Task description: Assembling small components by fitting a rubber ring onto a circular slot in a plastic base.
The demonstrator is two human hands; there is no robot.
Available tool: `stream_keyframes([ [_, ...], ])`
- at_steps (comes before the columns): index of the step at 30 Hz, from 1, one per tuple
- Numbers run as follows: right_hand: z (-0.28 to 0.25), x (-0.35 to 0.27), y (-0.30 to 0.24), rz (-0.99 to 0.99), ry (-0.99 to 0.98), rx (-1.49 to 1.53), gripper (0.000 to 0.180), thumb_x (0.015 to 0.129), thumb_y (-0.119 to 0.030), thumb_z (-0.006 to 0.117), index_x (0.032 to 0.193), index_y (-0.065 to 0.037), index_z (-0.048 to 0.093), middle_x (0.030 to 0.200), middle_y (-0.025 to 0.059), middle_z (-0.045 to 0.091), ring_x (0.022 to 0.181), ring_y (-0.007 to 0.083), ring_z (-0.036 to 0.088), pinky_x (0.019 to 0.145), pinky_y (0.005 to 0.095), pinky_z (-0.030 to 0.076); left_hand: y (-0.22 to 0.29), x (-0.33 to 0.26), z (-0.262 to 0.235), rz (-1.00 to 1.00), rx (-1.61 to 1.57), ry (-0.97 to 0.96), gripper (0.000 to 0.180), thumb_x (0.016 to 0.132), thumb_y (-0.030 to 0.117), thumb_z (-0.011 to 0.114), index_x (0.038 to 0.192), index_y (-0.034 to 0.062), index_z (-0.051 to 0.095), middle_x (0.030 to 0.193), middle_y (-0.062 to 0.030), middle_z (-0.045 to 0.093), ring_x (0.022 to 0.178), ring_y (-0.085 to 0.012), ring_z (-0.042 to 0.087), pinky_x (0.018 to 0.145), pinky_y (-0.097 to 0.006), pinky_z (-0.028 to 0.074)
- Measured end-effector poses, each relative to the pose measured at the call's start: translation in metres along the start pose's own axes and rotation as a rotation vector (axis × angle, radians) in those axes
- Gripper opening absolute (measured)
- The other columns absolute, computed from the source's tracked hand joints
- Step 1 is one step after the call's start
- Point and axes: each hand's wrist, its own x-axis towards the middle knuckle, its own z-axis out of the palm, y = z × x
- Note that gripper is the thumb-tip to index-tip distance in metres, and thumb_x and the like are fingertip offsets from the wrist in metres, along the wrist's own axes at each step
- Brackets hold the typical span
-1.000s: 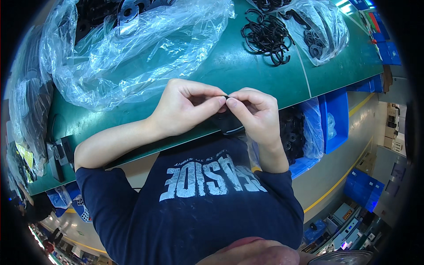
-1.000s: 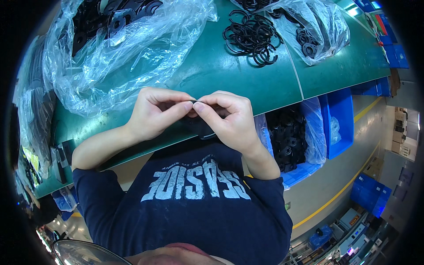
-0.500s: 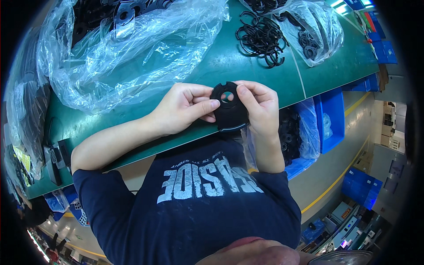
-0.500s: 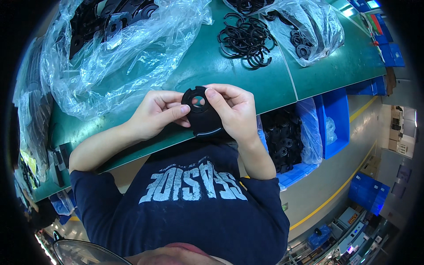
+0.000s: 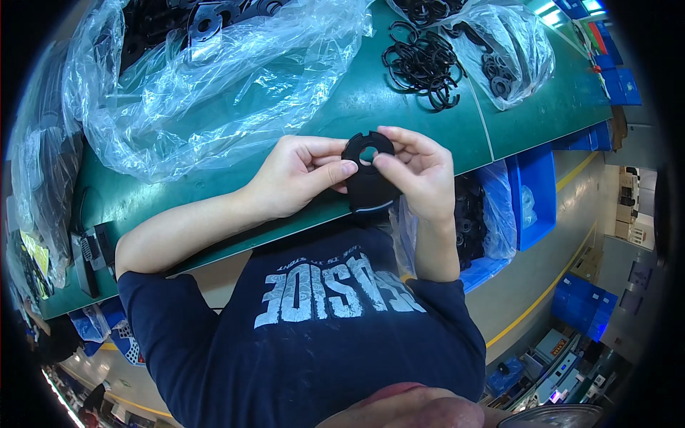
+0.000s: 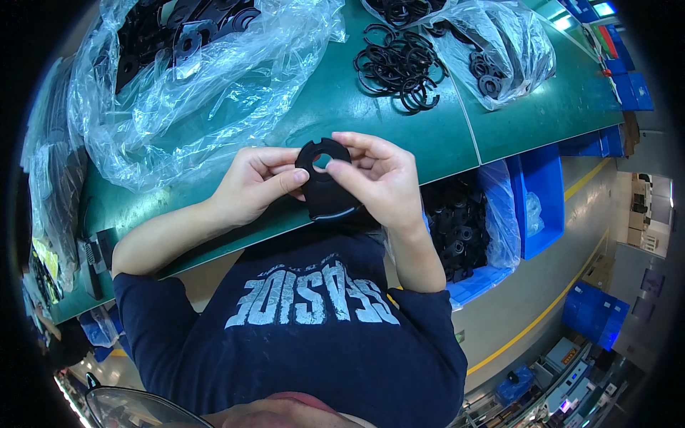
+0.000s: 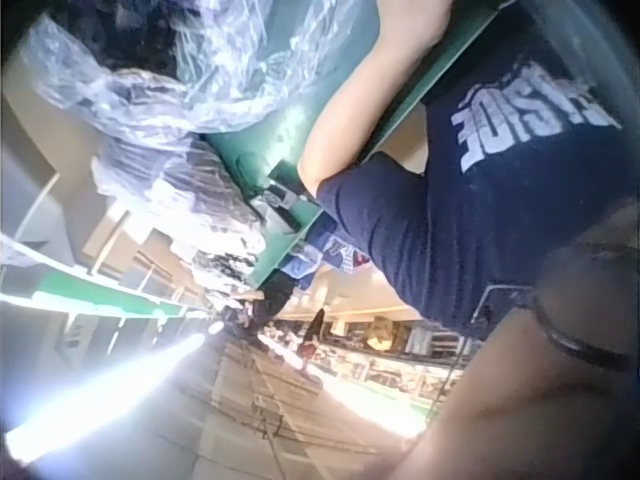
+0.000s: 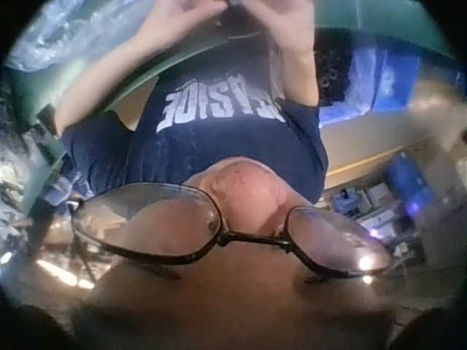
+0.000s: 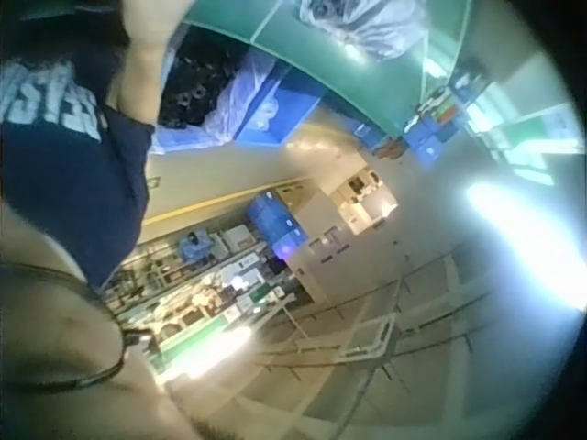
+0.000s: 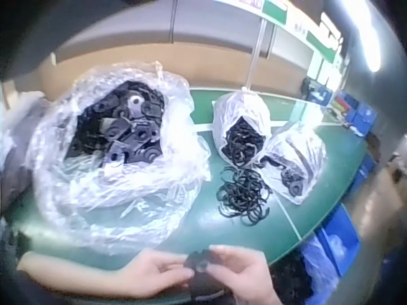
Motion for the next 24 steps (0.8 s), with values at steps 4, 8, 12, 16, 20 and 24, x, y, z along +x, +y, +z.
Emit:
stream_keyframes([
  [4, 0.002, 0.0, -0.001, 0.017, -0.086, -0.016, 0.041, 0.075, 0.007, 0.067, 0.114, 0.007, 0.054, 0.098, 0.0116, 0.063, 0.082, 0.0121, 0.061, 0.074, 0.0225, 0.051, 0.0, 0.0, 0.002, -0.016, -0.013, -0.007, 0.03, 0.09, 0.01, 0.056, 0.116, -0.0036, 0.057, 0.088, -0.0032, 0.064, 0.074, -0.0048, 0.057, 0.068, -0.019, 0.048],
  [8, 0.0, 0.001, -0.004, -0.125, 0.069, -0.108, 0.038, 0.073, 0.007, 0.069, 0.108, 0.007, 0.057, 0.088, 0.007, 0.061, 0.079, 0.0104, 0.06, 0.07, 0.0206, 0.051, 0.003, -0.001, -0.001, 0.001, 0.004, -0.039, 0.03, 0.09, 0.01, 0.056, 0.117, -0.0027, 0.057, 0.089, -0.0039, 0.064, 0.074, -0.0049, 0.057, 0.068, -0.019, 0.048],
  [12, 0.003, 0.007, -0.003, -0.208, 0.117, -0.221, 0.036, 0.073, 0.006, 0.07, 0.106, 0.007, 0.058, 0.088, 0.0074, 0.062, 0.077, 0.011, 0.061, 0.07, 0.0213, 0.051, 0.003, 0.002, -0.002, 0.019, 0.033, -0.013, 0.03, 0.09, 0.009, 0.056, 0.118, -0.0027, 0.056, 0.09, -0.0049, 0.065, 0.075, -0.0059, 0.058, 0.069, -0.02, 0.05],
  [16, 0.003, 0.003, 0.002, -0.025, -0.065, 0.02, 0.032, 0.076, 0.003, 0.069, 0.106, 0.007, 0.058, 0.098, 0.0125, 0.063, 0.083, 0.0129, 0.062, 0.071, 0.0233, 0.052, 0.002, 0.003, -0.001, 0.048, -0.022, 0.037, 0.03, 0.089, 0.009, 0.057, 0.117, -0.0031, 0.056, 0.089, -0.0055, 0.065, 0.075, -0.0067, 0.059, 0.07, -0.021, 0.05],
  [20, 0.001, 0.002, 0.003, -0.037, -0.003, -0.007, 0.029, 0.078, 0.002, 0.067, 0.105, 0.008, 0.058, 0.093, 0.0117, 0.064, 0.08, 0.0123, 0.062, 0.07, 0.0225, 0.051, 0.001, 0.003, -0.002, 0.047, -0.01, 0.001, 0.03, 0.089, 0.009, 0.057, 0.117, -0.0039, 0.056, 0.089, -0.0063, 0.065, 0.076, -0.0077, 0.06, 0.071, -0.021, 0.051],
  [24, 0.0, 0.002, 0.003, -0.086, 0.077, -0.05, 0.026, 0.08, 0.002, 0.065, 0.104, 0.009, 0.058, 0.089, 0.0117, 0.065, 0.078, 0.0119, 0.062, 0.07, 0.0225, 0.051, 0.002, 0.002, -0.004, 0.008, 0.017, -0.029, 0.03, 0.089, 0.009, 0.058, 0.116, -0.0035, 0.057, 0.089, -0.0067, 0.066, 0.077, -0.0082, 0.06, 0.07, -0.022, 0.051],
])
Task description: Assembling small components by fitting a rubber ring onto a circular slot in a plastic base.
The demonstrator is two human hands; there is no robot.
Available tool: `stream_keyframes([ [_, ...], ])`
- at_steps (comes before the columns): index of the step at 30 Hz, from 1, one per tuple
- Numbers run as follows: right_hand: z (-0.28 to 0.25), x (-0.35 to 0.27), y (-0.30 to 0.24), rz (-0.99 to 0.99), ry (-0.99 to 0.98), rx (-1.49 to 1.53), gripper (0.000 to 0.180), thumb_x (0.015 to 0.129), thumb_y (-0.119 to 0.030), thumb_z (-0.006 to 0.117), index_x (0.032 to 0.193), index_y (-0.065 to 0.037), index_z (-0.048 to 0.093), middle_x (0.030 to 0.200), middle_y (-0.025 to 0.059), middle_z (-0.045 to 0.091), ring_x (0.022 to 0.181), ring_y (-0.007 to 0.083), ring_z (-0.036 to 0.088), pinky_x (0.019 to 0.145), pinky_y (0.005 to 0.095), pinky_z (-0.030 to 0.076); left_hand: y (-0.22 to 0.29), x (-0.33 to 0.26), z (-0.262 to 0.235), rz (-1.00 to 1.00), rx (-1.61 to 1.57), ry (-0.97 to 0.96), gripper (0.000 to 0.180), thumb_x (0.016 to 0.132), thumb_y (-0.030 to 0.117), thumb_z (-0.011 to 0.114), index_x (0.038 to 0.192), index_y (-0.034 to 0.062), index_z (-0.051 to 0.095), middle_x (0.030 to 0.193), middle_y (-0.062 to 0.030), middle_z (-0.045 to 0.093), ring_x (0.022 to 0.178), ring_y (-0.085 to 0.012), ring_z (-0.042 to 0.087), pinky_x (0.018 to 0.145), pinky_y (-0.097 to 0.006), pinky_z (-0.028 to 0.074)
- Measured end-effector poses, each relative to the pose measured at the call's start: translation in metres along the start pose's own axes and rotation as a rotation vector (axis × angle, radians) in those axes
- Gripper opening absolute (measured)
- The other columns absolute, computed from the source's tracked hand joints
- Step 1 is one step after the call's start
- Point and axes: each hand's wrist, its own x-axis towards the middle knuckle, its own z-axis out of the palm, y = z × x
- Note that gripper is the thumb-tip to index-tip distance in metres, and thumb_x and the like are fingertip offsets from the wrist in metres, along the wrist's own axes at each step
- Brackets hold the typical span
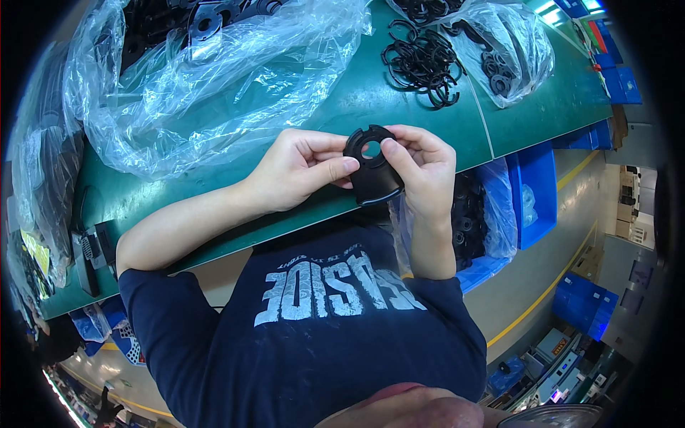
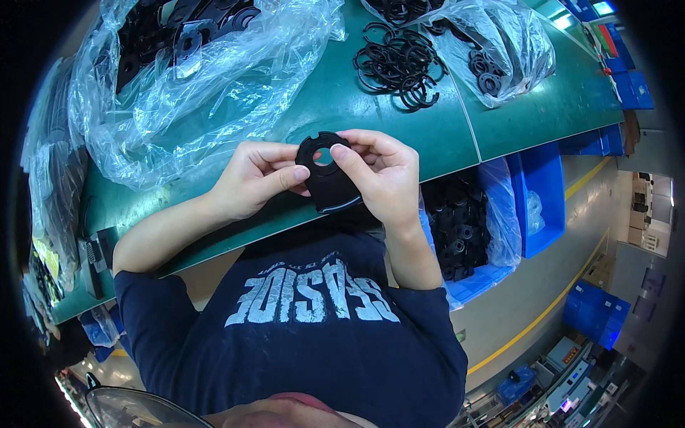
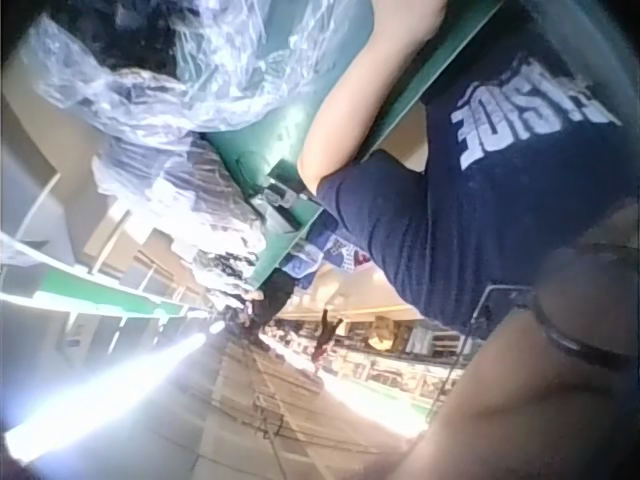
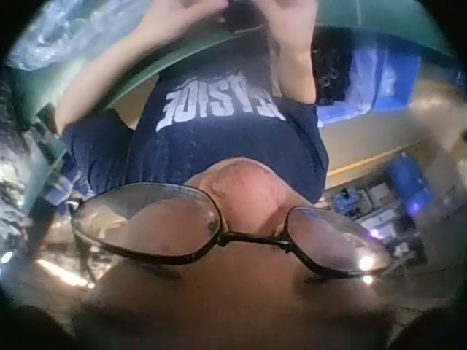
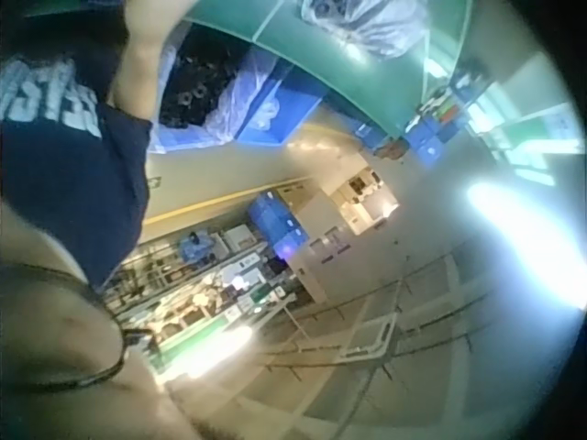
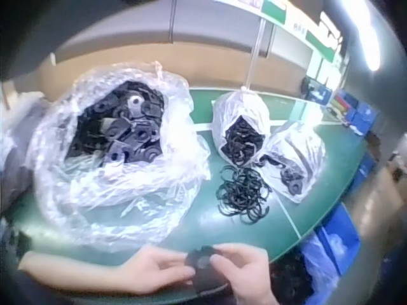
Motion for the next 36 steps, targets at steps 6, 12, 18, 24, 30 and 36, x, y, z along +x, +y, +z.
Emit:
stream_keyframes([
  [6, 0.0, -0.005, -0.002, 0.067, -0.156, 0.115, 0.026, 0.079, 0.003, 0.065, 0.104, 0.01, 0.058, 0.091, 0.013, 0.065, 0.082, 0.0139, 0.063, 0.073, 0.0231, 0.052, 0.004, -0.001, 0.004, -0.02, -0.052, 0.083, 0.029, 0.092, 0.02, 0.055, 0.108, -0.003, 0.061, 0.087, -0.0067, 0.066, 0.075, -0.0086, 0.061, 0.067, -0.021, 0.051],
  [12, -0.003, -0.015, -0.005, 0.167, -0.22, 0.138, 0.031, 0.081, 0.006, 0.061, 0.11, 0.011, 0.055, 0.095, 0.0143, 0.065, 0.087, 0.0148, 0.063, 0.076, 0.0237, 0.051, -0.002, -0.004, 0.003, 0.036, 0.063, 0.077, 0.029, 0.094, 0.022, 0.051, 0.104, -0.0023, 0.063, 0.087, -0.0069, 0.067, 0.074, -0.0088, 0.061, 0.065, -0.022, 0.052],
  [18, -0.014, -0.026, -0.007, 0.125, -0.169, 0.068, 0.029, 0.082, 0.008, 0.057, 0.111, 0.011, 0.056, 0.099, 0.0138, 0.064, 0.087, 0.0143, 0.062, 0.078, 0.024, 0.05, 0.002, 0.0, 0.013, -0.085, 0.047, 0.0, 0.027, 0.094, 0.018, 0.05, 0.106, -0.0044, 0.061, 0.094, -0.0079, 0.066, 0.079, -0.0091, 0.061, 0.068, -0.022, 0.052],
  [24, -0.025, -0.058, 0.002, 0.078, -0.046, 0.088, 0.027, 0.081, 0.008, 0.059, 0.108, 0.01, 0.058, 0.1, 0.0127, 0.064, 0.087, 0.0138, 0.062, 0.078, 0.0237, 0.05, 0.0, -0.013, 0.022, -0.15, 0.149, -0.072, 0.021, 0.09, 0.007, 0.056, 0.107, -0.0053, 0.06, 0.096, -0.0098, 0.066, 0.083, -0.0116, 0.062, 0.072, -0.024, 0.053],
  [30, -0.098, -0.104, 0.03, 0.115, 0.277, 0.053, 0.028, 0.077, 0.005, 0.066, 0.104, 0.007, 0.061, 0.092, 0.0095, 0.066, 0.081, 0.0124, 0.062, 0.074, 0.0239, 0.05, -0.002, -0.014, 0.02, -0.195, 0.072, -0.108, 0.017, 0.084, -0.001, 0.061, 0.101, -0.0063, 0.06, 0.091, -0.0162, 0.067, 0.086, -0.0194, 0.066, 0.075, -0.026, 0.053],
  [36, -0.275, -0.153, 0.156, 0.369, 0.924, -0.203, 0.03, 0.079, -0.008, 0.069, 0.106, 0.004, 0.062, 0.093, 0.0099, 0.066, 0.076, 0.012, 0.062, 0.068, 0.0225, 0.048, -0.006, -0.008, 0.01, -0.195, 0.07, -0.123, 0.019, 0.082, -0.004, 0.062, 0.101, -0.0054, 0.06, 0.091, -0.017, 0.067, 0.084, -0.0198, 0.066, 0.075, -0.028, 0.054],
])
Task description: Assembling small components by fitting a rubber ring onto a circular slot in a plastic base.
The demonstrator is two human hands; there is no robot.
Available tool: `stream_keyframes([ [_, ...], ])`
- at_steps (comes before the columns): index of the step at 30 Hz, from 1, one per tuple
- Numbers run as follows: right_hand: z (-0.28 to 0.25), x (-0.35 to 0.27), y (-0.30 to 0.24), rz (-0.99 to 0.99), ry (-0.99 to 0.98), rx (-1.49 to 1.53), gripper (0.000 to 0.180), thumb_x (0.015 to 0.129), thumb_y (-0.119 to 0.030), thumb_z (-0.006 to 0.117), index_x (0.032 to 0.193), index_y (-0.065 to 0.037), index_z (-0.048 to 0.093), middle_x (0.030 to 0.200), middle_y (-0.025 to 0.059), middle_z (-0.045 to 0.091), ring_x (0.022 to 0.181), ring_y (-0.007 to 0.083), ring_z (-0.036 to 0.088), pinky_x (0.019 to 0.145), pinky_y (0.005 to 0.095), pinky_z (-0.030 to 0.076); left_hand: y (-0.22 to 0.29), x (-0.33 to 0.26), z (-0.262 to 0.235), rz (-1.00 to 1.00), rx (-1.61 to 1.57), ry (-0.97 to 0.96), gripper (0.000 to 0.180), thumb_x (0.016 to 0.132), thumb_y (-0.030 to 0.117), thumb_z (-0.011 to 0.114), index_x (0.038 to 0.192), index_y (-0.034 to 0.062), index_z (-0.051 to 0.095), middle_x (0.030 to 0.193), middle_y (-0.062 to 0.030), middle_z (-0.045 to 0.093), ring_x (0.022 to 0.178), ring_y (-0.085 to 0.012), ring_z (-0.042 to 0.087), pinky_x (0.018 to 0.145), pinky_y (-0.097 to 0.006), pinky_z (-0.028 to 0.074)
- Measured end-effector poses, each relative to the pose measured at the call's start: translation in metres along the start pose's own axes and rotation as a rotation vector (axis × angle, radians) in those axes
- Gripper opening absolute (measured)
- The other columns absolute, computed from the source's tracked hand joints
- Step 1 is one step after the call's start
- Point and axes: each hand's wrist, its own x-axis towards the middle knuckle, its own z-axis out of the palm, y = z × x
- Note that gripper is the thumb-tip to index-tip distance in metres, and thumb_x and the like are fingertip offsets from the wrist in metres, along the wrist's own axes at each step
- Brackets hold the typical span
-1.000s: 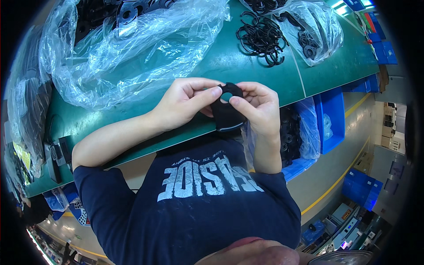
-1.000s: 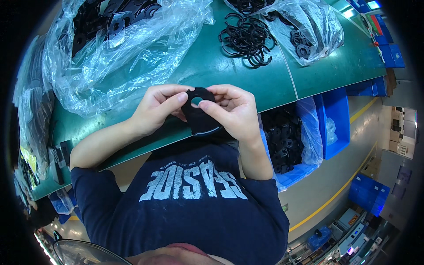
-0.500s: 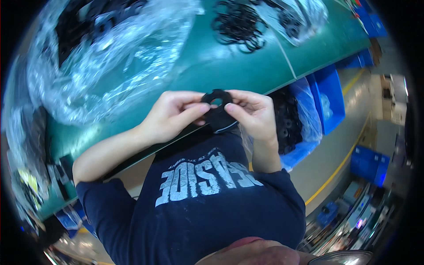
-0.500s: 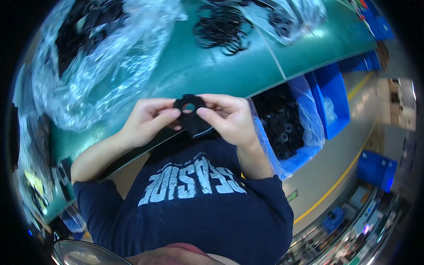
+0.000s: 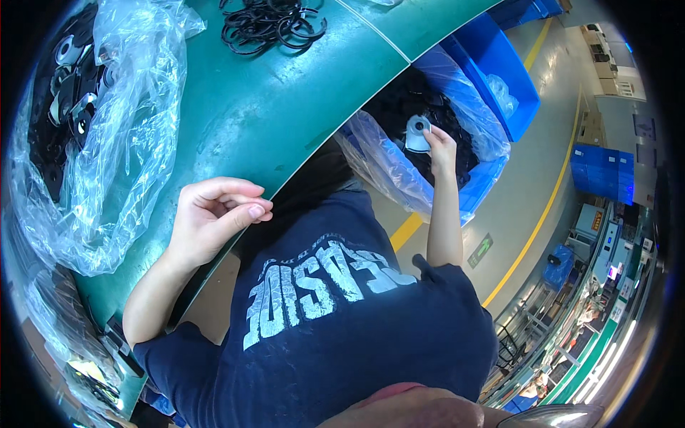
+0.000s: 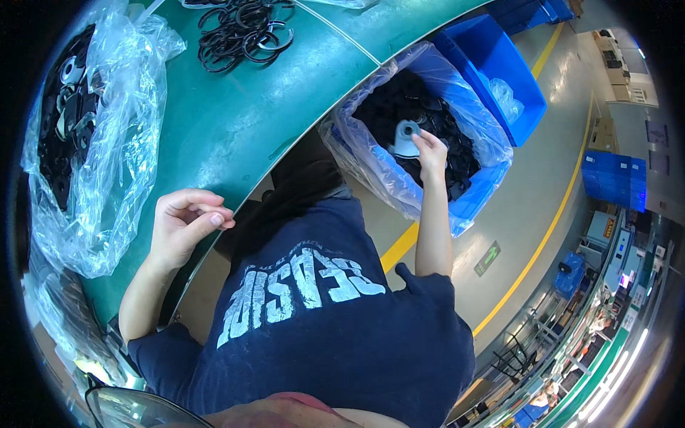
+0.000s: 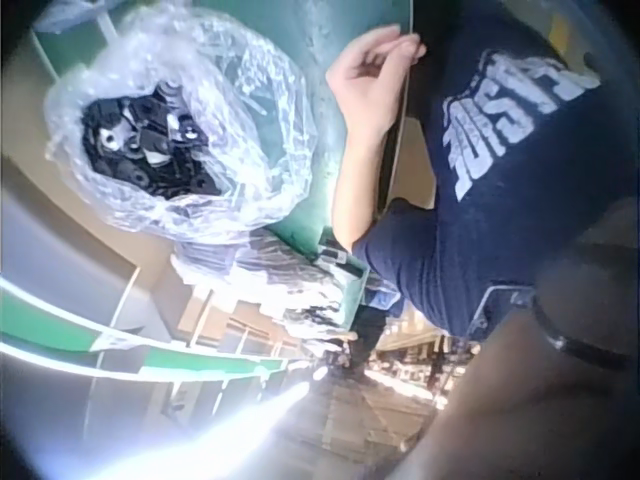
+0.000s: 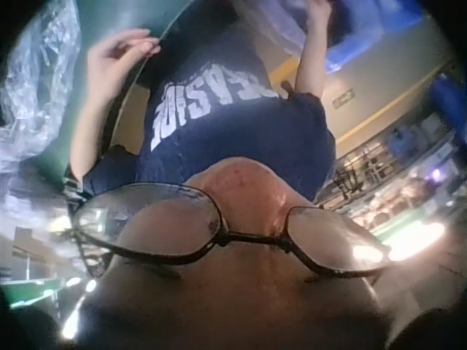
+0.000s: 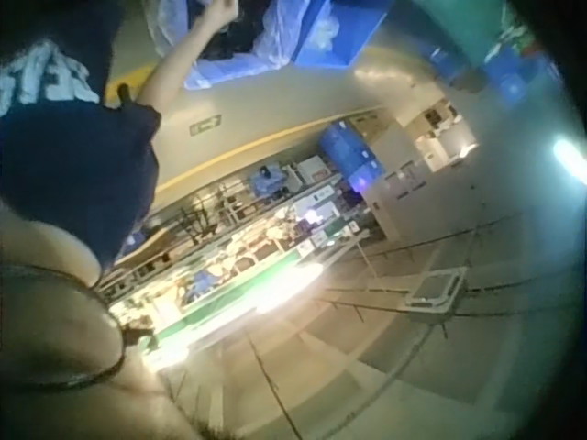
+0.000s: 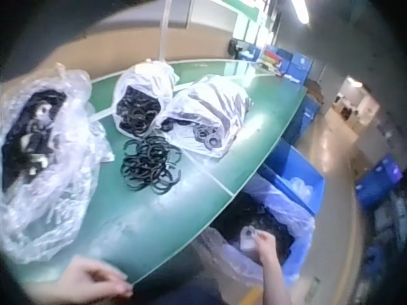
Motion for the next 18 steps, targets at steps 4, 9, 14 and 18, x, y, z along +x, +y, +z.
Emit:
stream_keyframes([
  [4, -0.041, 0.039, 0.081, 0.278, 0.282, 0.005, 0.039, 0.08, -0.017, 0.069, 0.113, 0.001, 0.059, 0.094, 0.0077, 0.065, 0.075, 0.0148, 0.061, 0.066, 0.0251, 0.047, 0.005, -0.002, 0.004, 0.019, 0.072, -0.001, 0.018, 0.083, -0.004, 0.061, 0.1, -0.0053, 0.06, 0.09, -0.0168, 0.067, 0.083, -0.02, 0.066, 0.075, -0.029, 0.055],
  [9, -0.069, 0.05, 0.157, 0.169, 0.506, -0.36, 0.053, 0.072, -0.029, 0.074, 0.115, -0.001, 0.058, 0.109, 0.0149, 0.063, 0.099, 0.0273, 0.061, 0.088, 0.0335, 0.046, 0.002, 0.0, 0.001, 0.02, 0.03, 0.0, 0.016, 0.086, -0.001, 0.058, 0.101, -0.005, 0.06, 0.089, -0.0159, 0.067, 0.082, -0.0194, 0.066, 0.075, -0.029, 0.054],
  [14, -0.043, 0.033, 0.123, 0.041, 0.287, -0.795, 0.052, 0.064, -0.028, 0.076, 0.11, -0.006, 0.063, 0.115, 0.019, 0.059, 0.107, 0.0304, 0.056, 0.092, 0.0354, 0.044, 0.002, -0.003, 0.004, 0.013, 0.046, 0.005, 0.016, 0.088, 0.0, 0.056, 0.103, -0.0049, 0.06, 0.09, -0.0153, 0.067, 0.081, -0.0187, 0.066, 0.074, -0.029, 0.054],
  [18, -0.045, 0.04, 0.125, 0.038, 0.279, -1.109, 0.046, 0.068, -0.023, 0.072, 0.111, -0.009, 0.062, 0.119, 0.0136, 0.056, 0.112, 0.0298, 0.052, 0.093, 0.0369, 0.044, 0.005, -0.002, 0.006, -0.02, 0.077, -0.035, 0.017, 0.088, 0.0, 0.054, 0.104, -0.005, 0.059, 0.09, -0.0144, 0.067, 0.084, -0.0182, 0.066, 0.075, -0.028, 0.054],
])
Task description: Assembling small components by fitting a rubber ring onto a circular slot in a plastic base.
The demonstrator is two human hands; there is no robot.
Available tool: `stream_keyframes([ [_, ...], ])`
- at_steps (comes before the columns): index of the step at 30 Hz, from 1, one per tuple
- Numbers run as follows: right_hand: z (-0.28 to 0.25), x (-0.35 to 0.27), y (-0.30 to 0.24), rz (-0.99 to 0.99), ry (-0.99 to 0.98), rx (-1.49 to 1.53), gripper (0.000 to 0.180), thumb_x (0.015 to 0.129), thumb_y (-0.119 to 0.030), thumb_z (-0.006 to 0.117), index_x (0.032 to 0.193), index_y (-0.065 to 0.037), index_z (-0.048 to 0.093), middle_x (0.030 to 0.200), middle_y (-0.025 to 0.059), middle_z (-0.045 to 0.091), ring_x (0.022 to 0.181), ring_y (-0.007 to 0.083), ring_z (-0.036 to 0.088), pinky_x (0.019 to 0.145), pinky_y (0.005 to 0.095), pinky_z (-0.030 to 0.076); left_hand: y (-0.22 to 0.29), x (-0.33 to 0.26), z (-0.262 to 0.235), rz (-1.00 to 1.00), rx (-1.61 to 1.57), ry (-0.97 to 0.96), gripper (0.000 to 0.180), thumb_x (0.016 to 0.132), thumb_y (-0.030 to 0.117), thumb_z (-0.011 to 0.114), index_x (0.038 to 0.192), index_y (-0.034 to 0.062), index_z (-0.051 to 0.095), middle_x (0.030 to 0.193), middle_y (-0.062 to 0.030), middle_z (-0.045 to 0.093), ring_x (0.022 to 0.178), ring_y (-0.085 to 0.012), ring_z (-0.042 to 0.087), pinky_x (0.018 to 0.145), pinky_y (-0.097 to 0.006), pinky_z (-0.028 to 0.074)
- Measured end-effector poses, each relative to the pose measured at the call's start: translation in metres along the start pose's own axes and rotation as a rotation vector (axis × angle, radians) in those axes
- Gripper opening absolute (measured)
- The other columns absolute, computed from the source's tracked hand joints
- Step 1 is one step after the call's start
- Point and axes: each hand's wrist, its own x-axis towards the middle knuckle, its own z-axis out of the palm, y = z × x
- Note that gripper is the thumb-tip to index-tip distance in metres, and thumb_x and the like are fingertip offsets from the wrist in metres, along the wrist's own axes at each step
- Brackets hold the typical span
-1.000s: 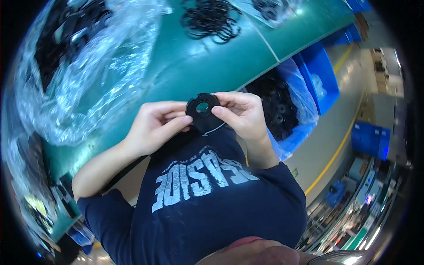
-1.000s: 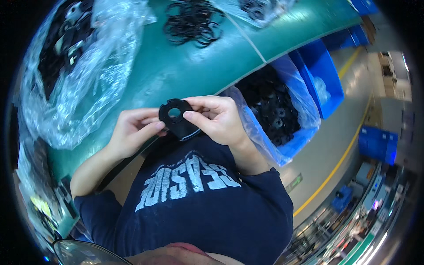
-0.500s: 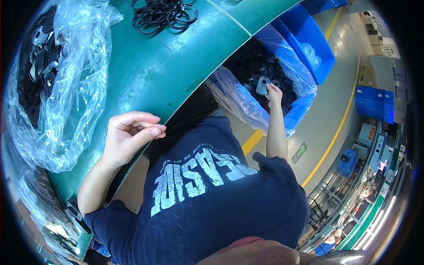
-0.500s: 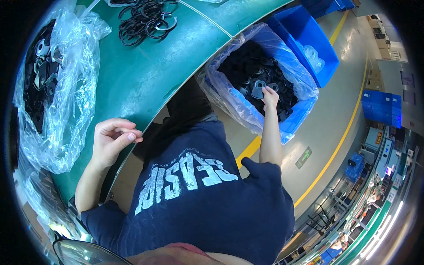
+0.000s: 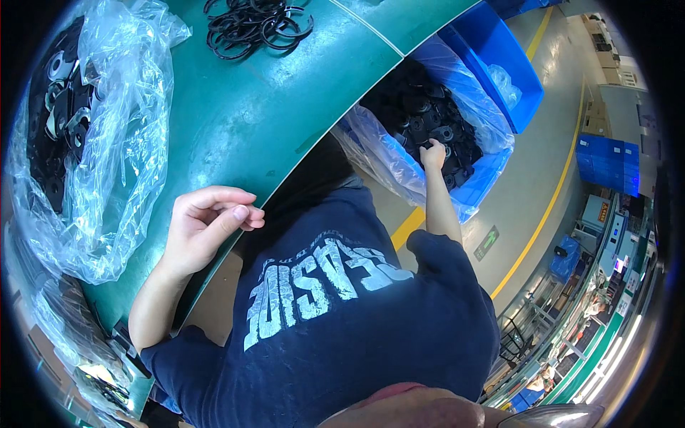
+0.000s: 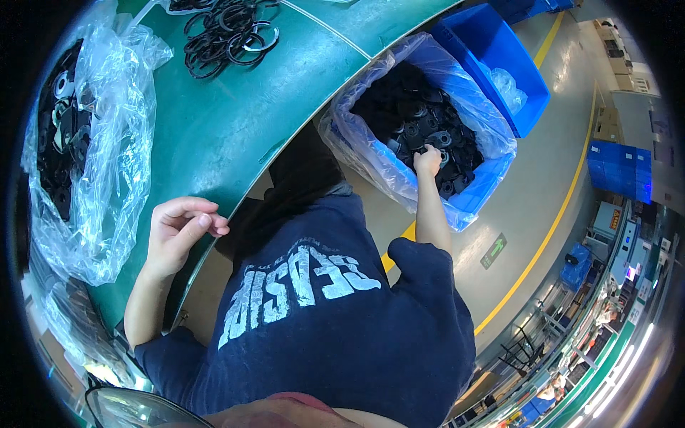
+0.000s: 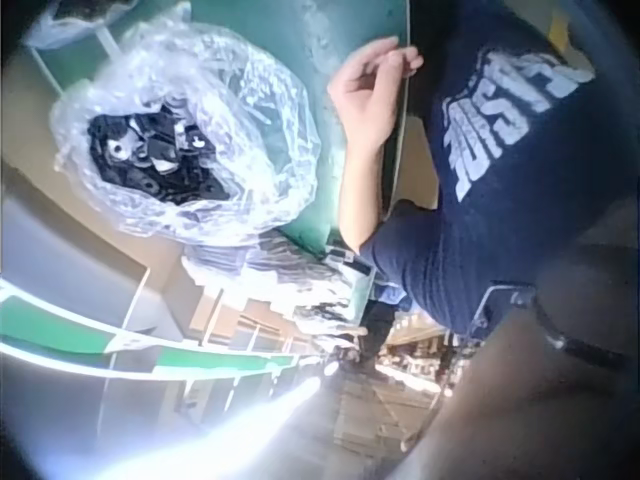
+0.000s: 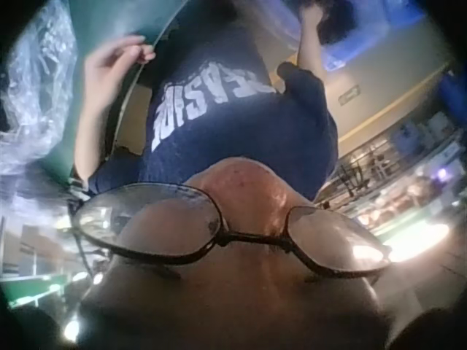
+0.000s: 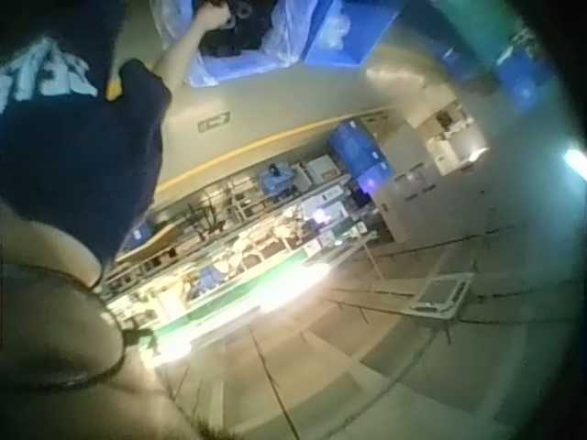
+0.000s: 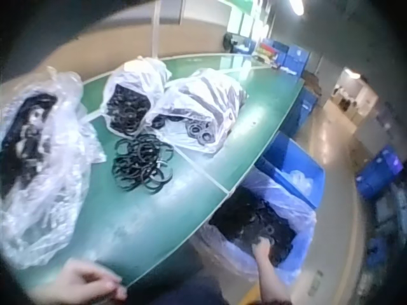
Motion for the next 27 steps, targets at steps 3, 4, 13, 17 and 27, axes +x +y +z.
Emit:
stream_keyframes([
  [3, 0.006, 0.017, 0.007, 0.051, -0.059, -0.035, 0.055, 0.075, -0.027, 0.067, 0.126, -0.014, 0.051, 0.134, 0.0152, 0.043, 0.12, 0.0304, 0.045, 0.096, 0.0447, 0.04, 0.002, 0.0, 0.003, -0.005, 0.036, -0.022, 0.017, 0.089, 0.0, 0.054, 0.103, -0.0053, 0.06, 0.09, -0.0138, 0.067, 0.084, -0.0178, 0.065, 0.076, -0.028, 0.053],
  [4, 0.003, 0.017, 0.003, 0.115, -0.064, -0.074, 0.059, 0.077, -0.029, 0.065, 0.131, -0.016, 0.046, 0.139, 0.0157, 0.037, 0.123, 0.0305, 0.042, 0.097, 0.0481, 0.039, 0.002, 0.0, 0.003, 0.008, 0.057, -0.031, 0.017, 0.089, 0.0, 0.054, 0.103, -0.0055, 0.06, 0.09, -0.0136, 0.067, 0.085, -0.0176, 0.065, 0.076, -0.028, 0.053],
  [13, -0.051, -0.032, -0.095, -0.251, -0.018, 0.279, 0.06, 0.073, -0.036, 0.069, 0.121, -0.004, 0.054, 0.119, 0.0216, 0.055, 0.109, 0.035, 0.054, 0.094, 0.0382, 0.041, 0.024, -0.007, -0.008, 0.137, 0.163, -0.138, 0.017, 0.086, 0.003, 0.058, 0.101, -0.0041, 0.062, 0.09, -0.013, 0.068, 0.082, -0.0158, 0.066, 0.074, -0.026, 0.052],
  [17, -0.08, -0.058, -0.139, -0.457, -0.47, 0.911, 0.033, 0.085, -0.006, 0.058, 0.116, 0.005, 0.053, 0.1, 0.0099, 0.063, 0.09, 0.0152, 0.059, 0.08, 0.0266, 0.046, 0.042, -0.013, -0.015, 0.322, 0.218, -0.064, 0.018, 0.085, 0.003, 0.06, 0.102, -0.0025, 0.062, 0.092, -0.0124, 0.068, 0.083, -0.0175, 0.066, 0.074, -0.027, 0.052],
  [27, -0.182, -0.153, -0.237, -0.819, -1.307, 0.792, 0.021, 0.081, 0.001, 0.06, 0.102, 0.005, 0.059, 0.095, 0.0111, 0.064, 0.084, 0.015, 0.06, 0.078, 0.0277, 0.048, 0.078, -0.026, -0.181, 0.45, 1.352, 1.076, 0.037, 0.077, 0.016, 0.064, 0.111, 0.0027, 0.059, 0.11, -0.0161, 0.061, 0.102, -0.0313, 0.058, 0.089, -0.036, 0.045],
])
